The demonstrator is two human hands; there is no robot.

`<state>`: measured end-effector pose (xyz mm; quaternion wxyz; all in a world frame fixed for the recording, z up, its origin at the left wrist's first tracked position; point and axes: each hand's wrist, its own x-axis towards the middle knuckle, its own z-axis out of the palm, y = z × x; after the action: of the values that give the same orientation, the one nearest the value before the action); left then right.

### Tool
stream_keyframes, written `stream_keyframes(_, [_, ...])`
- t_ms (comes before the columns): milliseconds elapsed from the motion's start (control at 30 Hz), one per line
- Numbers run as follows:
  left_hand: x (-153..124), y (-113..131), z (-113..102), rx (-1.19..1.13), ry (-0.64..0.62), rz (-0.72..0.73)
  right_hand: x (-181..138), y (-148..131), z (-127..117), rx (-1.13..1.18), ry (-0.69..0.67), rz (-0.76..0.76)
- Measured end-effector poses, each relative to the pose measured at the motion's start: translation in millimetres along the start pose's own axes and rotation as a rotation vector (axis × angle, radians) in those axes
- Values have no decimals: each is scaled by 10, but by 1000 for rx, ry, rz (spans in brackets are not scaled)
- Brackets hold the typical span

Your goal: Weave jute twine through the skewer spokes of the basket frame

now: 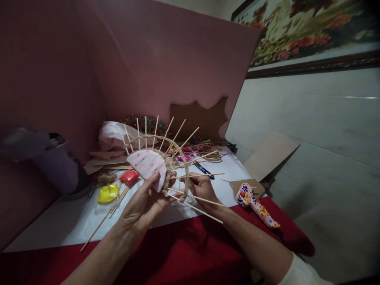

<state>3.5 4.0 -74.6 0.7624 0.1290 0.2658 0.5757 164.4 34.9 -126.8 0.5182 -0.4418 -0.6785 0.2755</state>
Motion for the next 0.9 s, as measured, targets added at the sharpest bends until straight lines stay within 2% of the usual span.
stream_keyframes(200, [-5, 27, -3, 32, -31, 42, -9, -43, -36, -52, 83, -27])
stream_keyframes(367, [18, 79, -19, 28, 25, 91, -71, -62, -97, -172, 122, -15])
stream_keyframes(567, [69, 147, -100, -9, 12, 119, -201, -173, -240, -210, 126, -106])
stream_keyframes(767, [52, 153, -62, 1, 24, 95, -349, -213, -341, -285, 104, -208])
stream_keyframes(900, [55, 143, -59, 7, 11, 58, -307, -185, -362, -272, 69, -186])
